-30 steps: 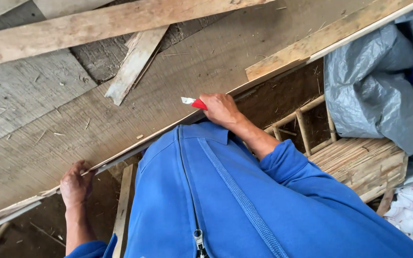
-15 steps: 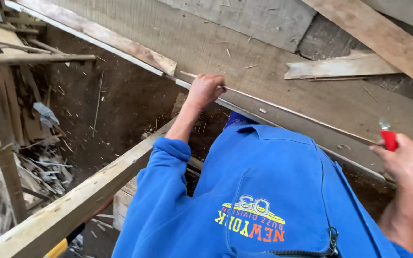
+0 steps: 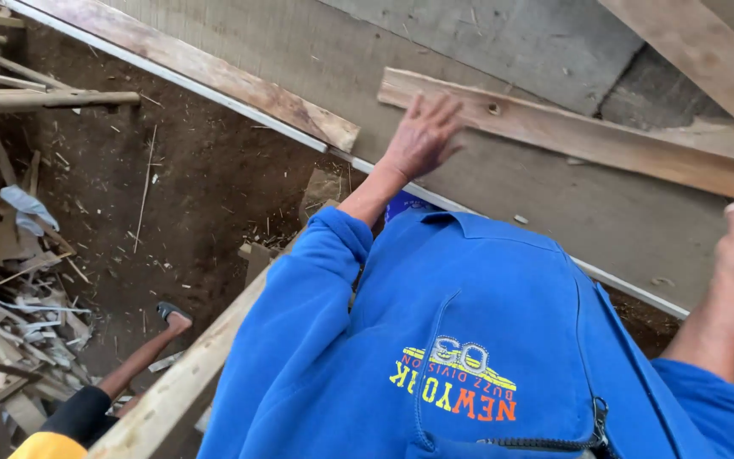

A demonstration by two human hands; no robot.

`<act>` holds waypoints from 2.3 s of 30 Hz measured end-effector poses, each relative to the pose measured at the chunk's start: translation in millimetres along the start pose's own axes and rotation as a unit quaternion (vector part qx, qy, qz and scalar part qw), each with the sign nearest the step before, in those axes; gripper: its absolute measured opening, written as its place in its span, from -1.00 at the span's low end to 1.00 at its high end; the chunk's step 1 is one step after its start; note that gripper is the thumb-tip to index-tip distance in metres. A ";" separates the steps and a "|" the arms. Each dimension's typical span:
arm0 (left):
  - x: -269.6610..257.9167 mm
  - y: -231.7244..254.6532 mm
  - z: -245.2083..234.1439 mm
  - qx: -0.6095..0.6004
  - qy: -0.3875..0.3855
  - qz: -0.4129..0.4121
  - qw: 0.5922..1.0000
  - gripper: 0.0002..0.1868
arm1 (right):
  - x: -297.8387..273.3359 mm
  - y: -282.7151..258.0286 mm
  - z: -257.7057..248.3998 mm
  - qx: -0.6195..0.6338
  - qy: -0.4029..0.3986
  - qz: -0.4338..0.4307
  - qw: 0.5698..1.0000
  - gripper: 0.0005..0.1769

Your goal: Using a utility knife to cut and score thin wooden strips or bark.

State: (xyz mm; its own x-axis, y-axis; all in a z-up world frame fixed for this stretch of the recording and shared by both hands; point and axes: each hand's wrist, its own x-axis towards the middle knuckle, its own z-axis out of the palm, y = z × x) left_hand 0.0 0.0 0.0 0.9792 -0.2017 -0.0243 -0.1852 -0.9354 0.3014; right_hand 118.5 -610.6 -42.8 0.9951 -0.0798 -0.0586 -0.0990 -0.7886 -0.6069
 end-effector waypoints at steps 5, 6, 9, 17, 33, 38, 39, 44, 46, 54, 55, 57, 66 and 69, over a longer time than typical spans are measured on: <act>-7.9 -79.1 -35.5 -0.110 0.043 -0.017 0.993 -0.66 | -76.5 -167.2 28.9 0.111 -0.042 0.271 0.955 -0.69; -1.7 -93.4 -47.6 -0.146 0.117 -0.044 0.981 -0.68 | -87.6 -200.6 33.5 0.187 -0.100 0.376 0.902 -0.68; 22.8 -132.6 -64.0 -0.203 -0.001 -0.072 0.976 -0.65 | -114.7 -248.6 48.9 0.265 -0.187 0.356 0.877 -0.26; 117.9 -124.2 -28.2 0.029 -0.251 0.105 0.962 -0.46 | -128.3 -353.7 82.1 0.329 -0.248 0.334 0.847 -0.39; 3.8 -157.5 -107.4 -0.107 -0.106 -0.045 0.988 -0.63 | -143.6 -345.4 125.4 0.262 -0.210 0.247 0.909 -0.78; -107.3 -250.5 -105.7 -0.068 -0.138 -0.014 0.988 -0.51 | -184.7 -385.8 152.4 0.172 -0.215 0.266 0.924 -0.77; -126.1 -267.9 -102.6 -0.043 -0.138 0.020 0.989 -0.49 | -187.9 -398.5 162.1 0.180 -0.222 0.261 0.922 -0.75; -143.1 -283.5 -95.0 -0.040 -0.165 0.039 0.985 -0.41 | -200.2 -465.4 209.4 0.117 -0.307 0.203 0.922 -0.72; -143.7 -287.2 -89.9 -0.042 -0.173 0.039 0.983 -0.47 | -202.2 -487.0 227.4 0.120 -0.310 0.193 0.923 -0.71; -140.9 -285.5 -94.4 -0.050 -0.128 0.069 0.988 -0.80 | -204.1 -525.5 288.0 0.100 -0.373 0.042 0.922 -0.55; -142.3 -286.5 -95.3 -0.052 -0.130 0.070 0.988 -0.80 | -204.1 -523.6 296.2 0.099 -0.373 0.045 0.921 -0.55; -147.8 -288.2 -98.3 -0.038 -0.116 0.055 0.991 -0.44 | -206.3 -520.0 313.2 0.098 -0.350 0.046 0.930 -0.51; -155.0 -289.0 -95.8 -0.050 -0.078 0.072 0.993 -0.49 | -207.1 -544.8 330.6 0.186 -0.308 0.211 0.909 -0.74; -154.8 -291.4 -95.0 -0.053 -0.089 0.072 0.992 -0.36 | -208.5 -540.0 339.2 0.215 -0.291 0.239 0.901 -0.83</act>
State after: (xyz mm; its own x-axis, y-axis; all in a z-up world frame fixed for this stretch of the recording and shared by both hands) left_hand -89.7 331.3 6.5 0.9112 -0.3879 -0.1387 -0.3029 -0.8592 0.4124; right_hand -34.8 38.7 28.4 0.6831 0.0844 -0.7254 -0.6321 -0.4290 -0.6453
